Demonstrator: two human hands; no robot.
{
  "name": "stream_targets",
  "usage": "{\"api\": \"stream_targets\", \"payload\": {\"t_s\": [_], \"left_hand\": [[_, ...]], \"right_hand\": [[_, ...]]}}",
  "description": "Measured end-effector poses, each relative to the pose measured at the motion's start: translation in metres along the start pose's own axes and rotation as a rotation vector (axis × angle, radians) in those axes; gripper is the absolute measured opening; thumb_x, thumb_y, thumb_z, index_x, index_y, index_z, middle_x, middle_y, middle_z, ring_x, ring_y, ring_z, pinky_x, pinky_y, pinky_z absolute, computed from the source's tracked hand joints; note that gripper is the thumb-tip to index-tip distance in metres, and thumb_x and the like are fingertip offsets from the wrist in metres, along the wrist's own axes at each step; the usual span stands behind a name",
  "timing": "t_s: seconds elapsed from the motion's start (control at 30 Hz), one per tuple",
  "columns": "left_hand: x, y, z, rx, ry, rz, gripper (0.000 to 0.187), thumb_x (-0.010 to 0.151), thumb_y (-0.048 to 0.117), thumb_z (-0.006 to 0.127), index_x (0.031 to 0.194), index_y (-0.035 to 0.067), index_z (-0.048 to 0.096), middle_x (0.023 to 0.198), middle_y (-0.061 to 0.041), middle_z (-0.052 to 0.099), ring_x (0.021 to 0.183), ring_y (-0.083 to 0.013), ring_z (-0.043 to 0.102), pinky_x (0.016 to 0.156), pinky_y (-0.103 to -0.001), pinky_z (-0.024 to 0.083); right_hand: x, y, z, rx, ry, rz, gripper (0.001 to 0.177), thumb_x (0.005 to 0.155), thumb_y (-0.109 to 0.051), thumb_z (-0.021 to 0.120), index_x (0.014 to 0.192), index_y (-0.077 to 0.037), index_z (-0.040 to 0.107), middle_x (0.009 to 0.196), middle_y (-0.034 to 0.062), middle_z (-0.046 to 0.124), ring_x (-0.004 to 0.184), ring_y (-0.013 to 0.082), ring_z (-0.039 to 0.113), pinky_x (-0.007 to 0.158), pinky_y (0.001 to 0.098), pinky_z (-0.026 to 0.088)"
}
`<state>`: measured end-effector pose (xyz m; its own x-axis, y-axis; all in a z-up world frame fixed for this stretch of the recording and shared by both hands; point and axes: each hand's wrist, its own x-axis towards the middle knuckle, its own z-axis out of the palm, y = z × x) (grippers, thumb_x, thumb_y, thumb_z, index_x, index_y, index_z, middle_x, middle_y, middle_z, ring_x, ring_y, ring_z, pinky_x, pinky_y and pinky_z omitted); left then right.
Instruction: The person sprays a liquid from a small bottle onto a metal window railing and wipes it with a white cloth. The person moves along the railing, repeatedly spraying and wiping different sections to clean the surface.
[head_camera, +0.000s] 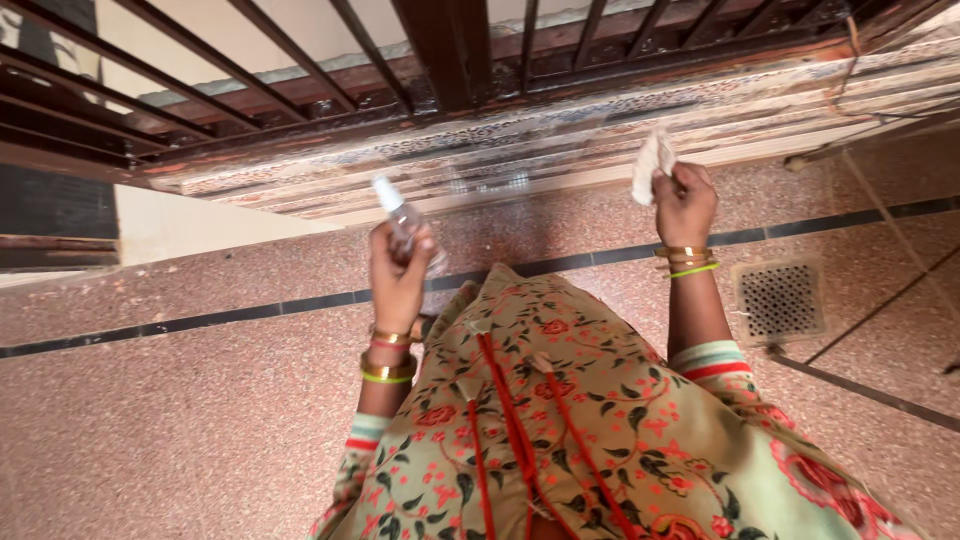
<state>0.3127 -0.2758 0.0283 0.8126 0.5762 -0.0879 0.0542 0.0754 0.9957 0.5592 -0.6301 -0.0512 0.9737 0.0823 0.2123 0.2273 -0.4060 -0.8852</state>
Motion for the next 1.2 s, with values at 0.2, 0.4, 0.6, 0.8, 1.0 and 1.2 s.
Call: {"api": "stream_targets", "payload": {"t_s": [0.2,0.4,0.6,0.8,1.0,1.2], "left_hand": [[-0.035,-0.006,-0.033,0.070,0.167,-0.034,0.036,0.100,0.009,0.066,0.131,0.001,0.049,0.111,-0.007,0.066,0.097,-0.0155,0.071,0.086,-0.032,0.065],[-0.048,0.000,-0.042,-0.029,0.257,0.048,0.037,0.102,0.011,0.067,0.130,0.001,0.046,0.114,-0.007,0.063,0.100,-0.0125,0.065,0.089,-0.030,0.059],[-0.061,0.003,-0.050,0.052,0.275,0.061,0.038,0.101,0.009,0.068,0.130,0.000,0.047,0.112,-0.007,0.064,0.101,-0.0130,0.064,0.090,-0.029,0.055],[-0.061,0.010,-0.061,0.186,0.245,0.000,0.043,0.097,0.013,0.072,0.132,0.000,0.050,0.108,-0.007,0.067,0.098,-0.0124,0.065,0.086,-0.029,0.055],[-0.040,0.032,-0.062,0.363,0.122,0.074,0.045,0.095,0.017,0.074,0.132,0.001,0.053,0.108,-0.008,0.071,0.096,-0.0137,0.069,0.085,-0.030,0.057],[-0.024,0.041,-0.051,0.412,0.094,0.066,0.048,0.094,0.020,0.075,0.132,0.001,0.053,0.108,-0.008,0.072,0.094,-0.0144,0.070,0.081,-0.030,0.057]], "right_hand": [[0.061,-0.075,0.015,-0.184,-0.015,-0.163,0.014,0.097,-0.005,0.072,0.111,-0.004,0.075,0.117,0.0107,0.071,0.078,0.0138,0.066,0.061,0.0253,0.058],[0.098,-0.131,0.046,-0.494,0.244,-0.706,0.028,0.093,-0.002,0.073,0.119,-0.011,0.077,0.123,0.0033,0.072,0.099,0.0205,0.073,0.081,0.0319,0.062],[0.094,-0.140,0.078,-0.603,0.287,-0.675,0.029,0.091,-0.010,0.076,0.120,-0.018,0.076,0.113,0.0053,0.076,0.087,0.0193,0.073,0.068,0.0301,0.059],[0.098,-0.126,0.093,-0.569,0.159,-0.424,0.024,0.104,-0.016,0.070,0.127,-0.009,0.070,0.087,0.0071,0.078,0.055,0.0240,0.066,0.046,0.0378,0.048],[0.102,-0.129,0.097,-0.644,0.185,-0.546,0.014,0.102,-0.017,0.065,0.115,-0.014,0.069,0.098,0.0092,0.077,0.069,0.0272,0.070,0.058,0.0385,0.055],[0.100,-0.122,0.109,-0.527,0.097,-0.454,0.017,0.103,-0.010,0.062,0.115,-0.013,0.075,0.120,0.0054,0.078,0.069,0.0173,0.072,0.052,0.0319,0.055]]}}
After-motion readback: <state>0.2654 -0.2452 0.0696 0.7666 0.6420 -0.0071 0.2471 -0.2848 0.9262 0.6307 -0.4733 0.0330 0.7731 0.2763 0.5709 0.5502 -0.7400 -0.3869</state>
